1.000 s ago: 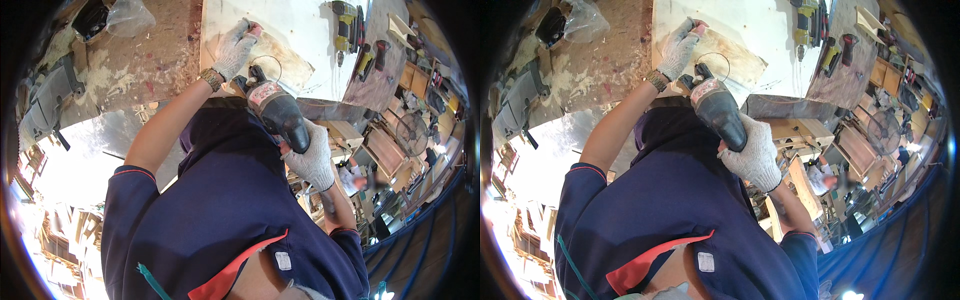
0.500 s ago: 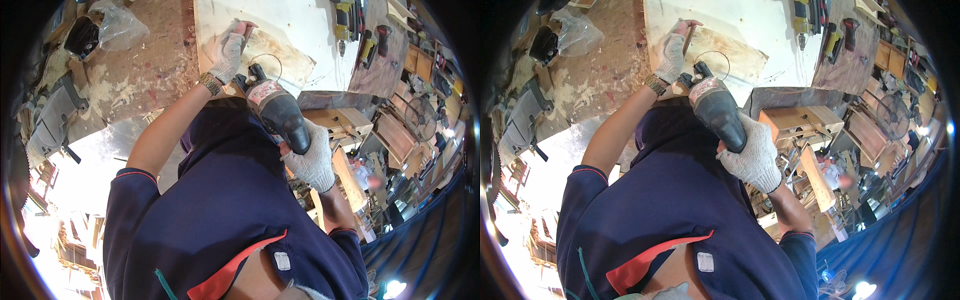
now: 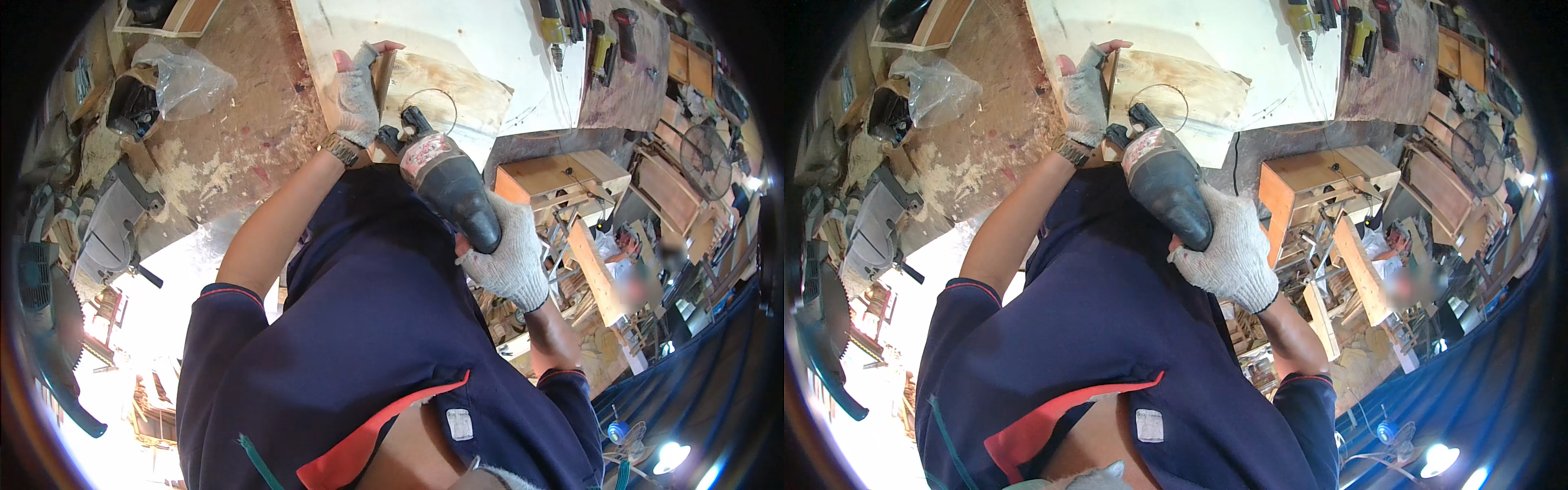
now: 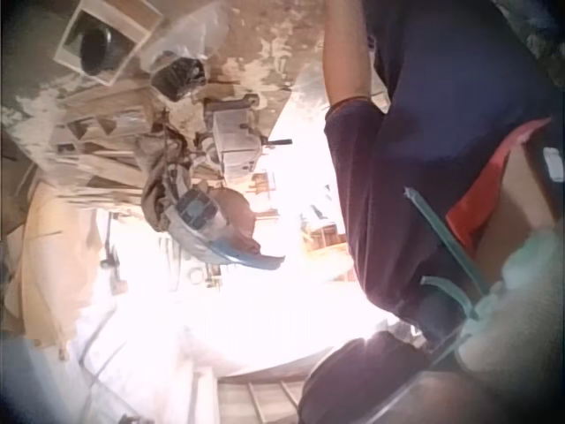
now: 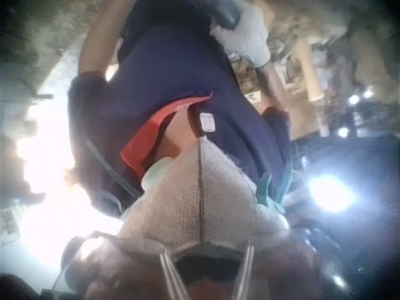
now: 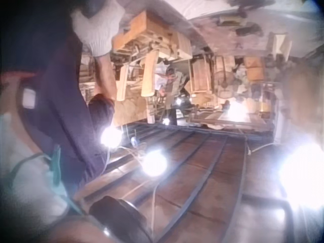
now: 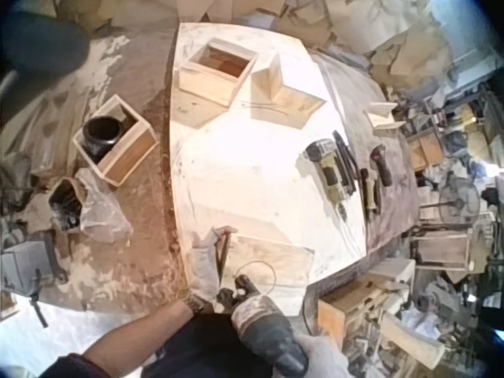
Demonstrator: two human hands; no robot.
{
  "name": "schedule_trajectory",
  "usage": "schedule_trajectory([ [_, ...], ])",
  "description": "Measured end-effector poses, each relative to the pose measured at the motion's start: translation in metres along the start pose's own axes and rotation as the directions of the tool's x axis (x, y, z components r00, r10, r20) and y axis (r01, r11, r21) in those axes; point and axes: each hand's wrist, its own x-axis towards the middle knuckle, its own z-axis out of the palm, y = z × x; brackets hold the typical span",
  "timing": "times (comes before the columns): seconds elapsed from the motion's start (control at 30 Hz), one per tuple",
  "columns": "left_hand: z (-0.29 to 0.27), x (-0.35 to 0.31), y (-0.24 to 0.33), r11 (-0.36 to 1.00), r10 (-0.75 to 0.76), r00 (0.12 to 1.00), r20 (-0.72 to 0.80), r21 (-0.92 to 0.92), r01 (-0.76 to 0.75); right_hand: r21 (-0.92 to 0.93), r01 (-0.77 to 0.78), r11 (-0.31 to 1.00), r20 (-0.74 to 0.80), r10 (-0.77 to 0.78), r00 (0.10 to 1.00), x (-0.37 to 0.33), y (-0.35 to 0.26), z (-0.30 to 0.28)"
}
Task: The person uses a handheld power drill to cut circular holes in small wooden boxes. They then insert black cylindrical components into the holes and test the fit by placing the boxes together. The person repeats this process on multiple boxes.
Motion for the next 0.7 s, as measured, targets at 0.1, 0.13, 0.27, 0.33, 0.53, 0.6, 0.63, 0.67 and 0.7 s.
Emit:
schedule_trajectory([
  [0.1,0.002,-0.003,0.005,0.999,-0.016,1.0,0.015,-0.028,0.017,0.028,-0.04,0.999,0.032,0.039,0.999,0.0,0.002,0.0],
  [0.13,0.002,-0.003,0.007,1.0,-0.011,1.0,0.016,-0.017,0.011,0.028,-0.016,0.999,0.02,0.016,1.0,0.0,0.004,0.002],
  [0.27,0.003,-0.004,0.007,0.999,-0.02,0.999,0.033,-0.044,0.021,0.013,0.004,1.0,-0.011,-0.004,1.0,-0.003,0.002,0.004],
  [0.33,0.001,-0.005,0.007,1.0,-0.008,1.0,0.025,0.003,0.007,0.0,-0.033,0.999,0.002,0.033,0.999,-0.004,0.0,0.005],
  [0.53,-0.001,-0.003,0.003,1.0,-0.003,1.0,0.03,0.001,0.003,0.089,-0.113,0.99,0.013,0.113,0.994,-0.005,-0.009,0.006],
  [0.6,-0.003,-0.002,0.001,0.999,-0.008,0.999,0.046,-0.039,0.01,0.071,-0.085,0.994,-0.02,0.086,0.996,-0.006,-0.01,0.008],
  [0.63,-0.004,-0.001,0.001,0.998,-0.005,0.998,0.056,-0.055,0.008,0.061,-0.065,0.996,-0.045,0.068,0.997,-0.006,-0.011,0.009],
  [0.67,-0.005,-0.001,0.0,0.998,-0.001,0.998,0.067,-0.07,0.006,0.05,-0.046,0.998,-0.069,0.049,0.996,-0.007,-0.011,0.011],
  [0.7,-0.006,0.0,0.0,0.999,0.012,0.998,0.065,-0.036,-0.01,0.104,-0.1,0.99,-0.026,0.103,0.994,-0.006,-0.011,0.01],
])
